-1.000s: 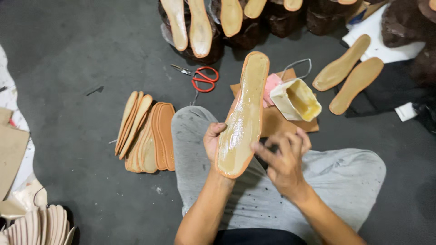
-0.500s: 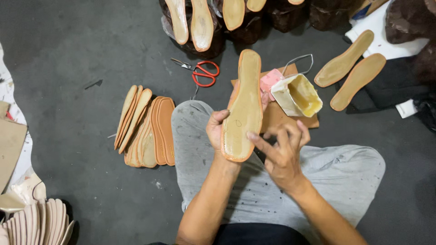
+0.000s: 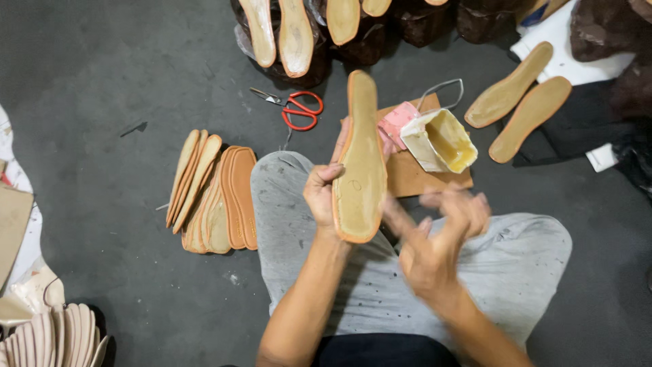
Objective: The person sits on the floor and applies glue by hand from a container onto the underside of shoe insoles, spreading it over the surface with their fingers, then places the coated insole on the floor with other finished insoles and picks up the next one.
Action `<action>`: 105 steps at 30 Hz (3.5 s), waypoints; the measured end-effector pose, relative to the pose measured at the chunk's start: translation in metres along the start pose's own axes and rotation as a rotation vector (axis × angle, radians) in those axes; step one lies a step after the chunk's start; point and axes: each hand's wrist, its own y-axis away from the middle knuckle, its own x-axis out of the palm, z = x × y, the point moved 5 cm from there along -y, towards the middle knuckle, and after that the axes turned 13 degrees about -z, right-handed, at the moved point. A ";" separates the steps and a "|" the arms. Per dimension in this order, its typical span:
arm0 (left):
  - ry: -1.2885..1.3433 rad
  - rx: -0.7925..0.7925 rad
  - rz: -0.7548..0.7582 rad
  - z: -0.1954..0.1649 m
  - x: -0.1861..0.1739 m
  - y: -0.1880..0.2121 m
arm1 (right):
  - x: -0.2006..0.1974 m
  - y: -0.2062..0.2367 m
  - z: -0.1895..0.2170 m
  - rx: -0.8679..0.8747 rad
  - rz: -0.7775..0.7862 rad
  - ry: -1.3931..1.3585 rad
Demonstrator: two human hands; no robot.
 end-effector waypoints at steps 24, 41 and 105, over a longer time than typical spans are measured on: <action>-0.666 -0.176 -0.012 0.068 -0.017 0.006 | 0.052 0.050 -0.123 1.331 -0.204 -1.613; -1.230 0.826 -0.183 -0.153 0.008 0.065 | 0.002 0.061 -0.406 1.339 -0.408 -0.662; 0.237 -0.222 -0.269 -0.039 -0.026 0.069 | 0.063 -0.019 -0.192 0.181 0.523 0.207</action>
